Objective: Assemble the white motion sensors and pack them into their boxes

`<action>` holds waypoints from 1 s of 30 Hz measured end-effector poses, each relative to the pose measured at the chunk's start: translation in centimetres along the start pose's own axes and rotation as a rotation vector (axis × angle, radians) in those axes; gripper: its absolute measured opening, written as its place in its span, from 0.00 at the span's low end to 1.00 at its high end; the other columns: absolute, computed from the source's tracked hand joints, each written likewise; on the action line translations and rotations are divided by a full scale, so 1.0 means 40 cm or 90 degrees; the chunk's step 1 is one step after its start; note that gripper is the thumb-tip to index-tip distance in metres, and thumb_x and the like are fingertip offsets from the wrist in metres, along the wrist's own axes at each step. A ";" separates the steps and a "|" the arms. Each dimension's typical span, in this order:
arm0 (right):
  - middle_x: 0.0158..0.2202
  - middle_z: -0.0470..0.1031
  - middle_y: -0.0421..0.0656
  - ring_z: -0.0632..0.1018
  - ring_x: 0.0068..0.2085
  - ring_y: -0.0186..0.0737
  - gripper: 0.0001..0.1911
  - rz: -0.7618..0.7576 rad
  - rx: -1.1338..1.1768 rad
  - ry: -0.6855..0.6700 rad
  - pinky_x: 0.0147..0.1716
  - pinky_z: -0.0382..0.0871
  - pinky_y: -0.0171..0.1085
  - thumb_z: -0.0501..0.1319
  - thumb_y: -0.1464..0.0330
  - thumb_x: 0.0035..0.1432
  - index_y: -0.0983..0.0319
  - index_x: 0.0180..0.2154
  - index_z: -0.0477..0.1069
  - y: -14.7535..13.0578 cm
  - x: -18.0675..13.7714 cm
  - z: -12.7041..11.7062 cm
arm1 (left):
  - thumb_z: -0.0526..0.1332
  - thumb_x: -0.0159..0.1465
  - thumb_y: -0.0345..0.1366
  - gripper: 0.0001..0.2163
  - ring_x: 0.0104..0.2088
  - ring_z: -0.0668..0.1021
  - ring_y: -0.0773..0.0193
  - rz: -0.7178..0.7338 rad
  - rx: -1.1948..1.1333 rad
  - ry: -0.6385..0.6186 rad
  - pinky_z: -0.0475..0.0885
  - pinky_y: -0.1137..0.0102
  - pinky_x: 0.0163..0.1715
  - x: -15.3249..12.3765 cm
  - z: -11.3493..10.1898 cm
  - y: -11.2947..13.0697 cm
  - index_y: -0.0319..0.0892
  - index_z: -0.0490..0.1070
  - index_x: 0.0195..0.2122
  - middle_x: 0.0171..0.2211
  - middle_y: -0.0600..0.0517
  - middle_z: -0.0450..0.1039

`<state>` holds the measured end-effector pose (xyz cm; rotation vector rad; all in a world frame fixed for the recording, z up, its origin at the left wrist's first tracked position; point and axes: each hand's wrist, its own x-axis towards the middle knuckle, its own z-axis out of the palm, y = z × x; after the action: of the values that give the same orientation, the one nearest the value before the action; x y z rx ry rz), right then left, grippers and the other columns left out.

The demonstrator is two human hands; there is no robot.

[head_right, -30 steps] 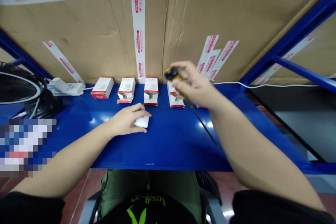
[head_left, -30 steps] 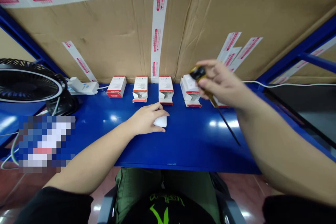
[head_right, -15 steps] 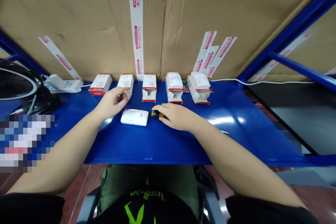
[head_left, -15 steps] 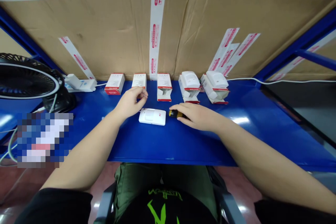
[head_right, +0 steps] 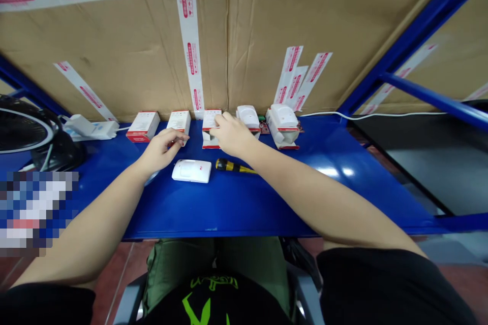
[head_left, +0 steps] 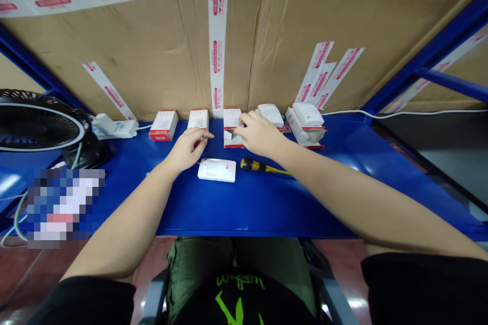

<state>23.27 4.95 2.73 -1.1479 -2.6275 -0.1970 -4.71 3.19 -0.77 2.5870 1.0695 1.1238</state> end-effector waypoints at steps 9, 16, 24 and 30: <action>0.51 0.78 0.60 0.80 0.42 0.50 0.17 0.099 -0.011 -0.091 0.48 0.76 0.50 0.55 0.77 0.70 0.68 0.43 0.85 -0.026 0.044 0.037 | 0.58 0.74 0.29 0.12 0.47 0.85 0.54 -0.031 0.032 -0.043 0.80 0.55 0.55 -0.003 0.001 0.007 0.45 0.82 0.48 0.44 0.47 0.85; 0.55 0.76 0.59 0.79 0.50 0.51 0.18 0.129 -0.019 -0.095 0.54 0.73 0.47 0.53 0.80 0.70 0.66 0.46 0.82 -0.027 0.025 0.057 | 0.57 0.74 0.27 0.15 0.59 0.83 0.51 -0.026 0.082 -0.069 0.77 0.48 0.64 0.001 0.010 0.008 0.44 0.80 0.55 0.55 0.44 0.84; 0.62 0.76 0.61 0.80 0.46 0.46 0.22 0.138 -0.060 -0.130 0.51 0.74 0.43 0.48 0.80 0.74 0.68 0.51 0.79 -0.037 0.000 0.061 | 0.56 0.77 0.30 0.20 0.67 0.78 0.48 -0.082 0.201 -0.238 0.73 0.53 0.70 0.144 0.057 0.074 0.36 0.72 0.69 0.65 0.36 0.78; 0.64 0.77 0.64 0.81 0.56 0.55 0.23 0.085 -0.096 -0.170 0.56 0.74 0.48 0.49 0.80 0.73 0.71 0.55 0.82 -0.055 -0.004 0.018 | 0.62 0.74 0.35 0.16 0.56 0.85 0.46 -0.166 0.310 -0.316 0.79 0.59 0.59 0.234 0.084 0.105 0.37 0.81 0.58 0.56 0.38 0.81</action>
<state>21.62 3.49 1.97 -1.4896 -2.7887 -0.2328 4.35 6.69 3.93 2.7149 1.6224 0.1473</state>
